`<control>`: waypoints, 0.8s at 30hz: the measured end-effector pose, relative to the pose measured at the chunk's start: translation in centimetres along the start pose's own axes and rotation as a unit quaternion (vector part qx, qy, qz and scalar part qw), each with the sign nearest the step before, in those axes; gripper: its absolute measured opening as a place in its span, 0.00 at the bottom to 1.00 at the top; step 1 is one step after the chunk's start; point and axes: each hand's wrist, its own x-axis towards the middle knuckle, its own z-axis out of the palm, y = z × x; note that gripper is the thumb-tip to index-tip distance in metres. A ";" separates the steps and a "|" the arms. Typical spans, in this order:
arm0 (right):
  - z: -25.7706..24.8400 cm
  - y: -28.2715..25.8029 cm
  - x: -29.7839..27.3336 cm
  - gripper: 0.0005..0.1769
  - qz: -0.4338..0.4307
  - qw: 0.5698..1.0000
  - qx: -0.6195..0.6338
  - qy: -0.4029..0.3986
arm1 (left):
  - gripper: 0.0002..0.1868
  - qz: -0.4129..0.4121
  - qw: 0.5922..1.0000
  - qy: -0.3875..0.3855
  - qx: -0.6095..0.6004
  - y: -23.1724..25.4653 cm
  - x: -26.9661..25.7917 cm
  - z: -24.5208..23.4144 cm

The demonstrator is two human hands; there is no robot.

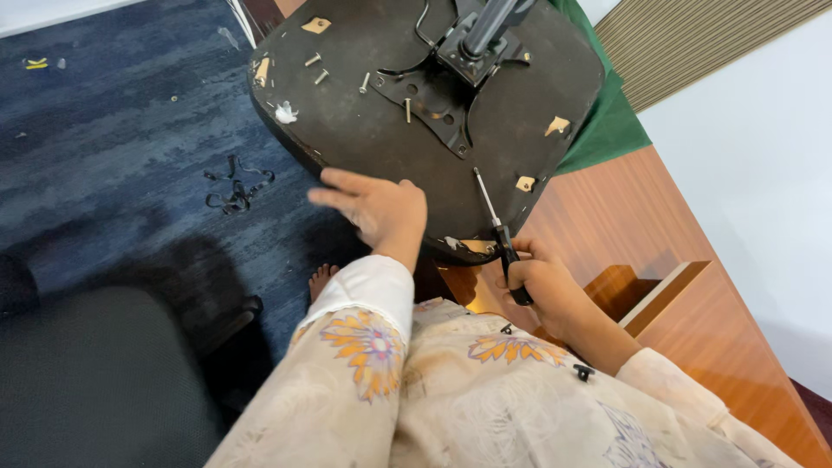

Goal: The person uses a screwdriver to tighten screws into the underside of an overturned chair base. They repeatedly insert and turn the screwdriver to secure the screws to the metal plate.

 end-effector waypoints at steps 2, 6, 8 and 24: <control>-0.3 0.0 0.0 0.31 -0.020 1.000 0.008 -0.014 | 0.63 -0.081 0.987 -0.096 -0.096 -0.4 0.7 -0.2; -0.5 -0.1 0.2 0.32 -0.006 0.999 0.037 -0.004 | 0.65 -0.125 0.973 -0.155 -0.112 -2.2 1.5 0.0; -0.5 -0.2 0.2 0.32 -0.002 0.999 0.036 0.000 | 0.64 -0.111 0.977 -0.146 -0.111 -2.7 1.8 0.2; -1.4 1.0 0.6 0.32 -0.023 1.000 -0.010 -0.018 | 0.58 -0.002 0.979 -0.062 -0.192 -3.8 6.2 0.4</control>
